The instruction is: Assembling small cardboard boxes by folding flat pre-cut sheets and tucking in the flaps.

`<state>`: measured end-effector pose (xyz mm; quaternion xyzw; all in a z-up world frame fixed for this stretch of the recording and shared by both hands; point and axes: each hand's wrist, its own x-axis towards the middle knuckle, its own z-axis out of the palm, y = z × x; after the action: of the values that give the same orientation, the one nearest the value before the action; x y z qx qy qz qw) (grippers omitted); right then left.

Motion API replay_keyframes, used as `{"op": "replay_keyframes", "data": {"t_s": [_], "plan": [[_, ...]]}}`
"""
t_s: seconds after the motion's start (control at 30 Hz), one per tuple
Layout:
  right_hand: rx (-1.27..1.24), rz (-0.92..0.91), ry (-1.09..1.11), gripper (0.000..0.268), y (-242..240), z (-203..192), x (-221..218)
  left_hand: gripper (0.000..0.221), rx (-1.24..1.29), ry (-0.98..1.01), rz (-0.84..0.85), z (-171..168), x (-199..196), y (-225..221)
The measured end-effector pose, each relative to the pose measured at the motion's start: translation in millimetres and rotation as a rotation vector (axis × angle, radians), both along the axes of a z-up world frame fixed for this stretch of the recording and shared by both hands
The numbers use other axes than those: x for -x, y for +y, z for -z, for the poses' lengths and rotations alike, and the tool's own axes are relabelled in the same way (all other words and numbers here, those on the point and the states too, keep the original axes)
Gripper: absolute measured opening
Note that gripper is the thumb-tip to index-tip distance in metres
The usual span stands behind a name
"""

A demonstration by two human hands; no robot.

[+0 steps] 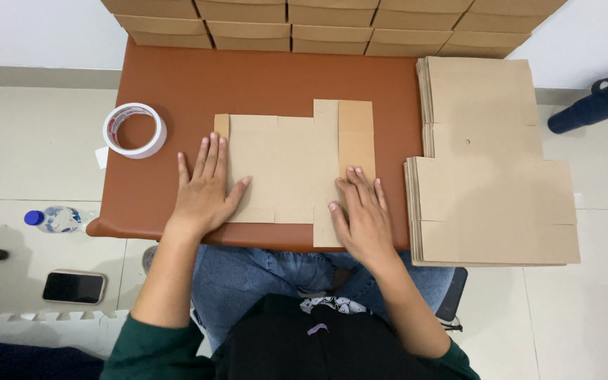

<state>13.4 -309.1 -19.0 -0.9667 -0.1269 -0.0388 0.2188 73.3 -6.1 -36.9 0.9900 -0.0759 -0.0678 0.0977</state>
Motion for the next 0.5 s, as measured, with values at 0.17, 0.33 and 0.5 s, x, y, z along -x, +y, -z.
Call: {"op": "replay_keyframes", "data": {"t_s": [0.17, 0.33, 0.5], "plan": [[-0.003, 0.005, 0.001, 0.042, 0, 1, 0, 0.090, -0.072, 0.055, -0.023, 13, -69, 0], [-0.022, 0.012, 0.010, 0.042, 1, -1, 1, 0.092, -0.113, 0.046, -0.050, 23, -104, -3], [0.010, -0.016, -0.027, 0.040, -1, 3, 2, 0.076, -0.064, 0.003, -0.078, 22, -76, -10]]}}
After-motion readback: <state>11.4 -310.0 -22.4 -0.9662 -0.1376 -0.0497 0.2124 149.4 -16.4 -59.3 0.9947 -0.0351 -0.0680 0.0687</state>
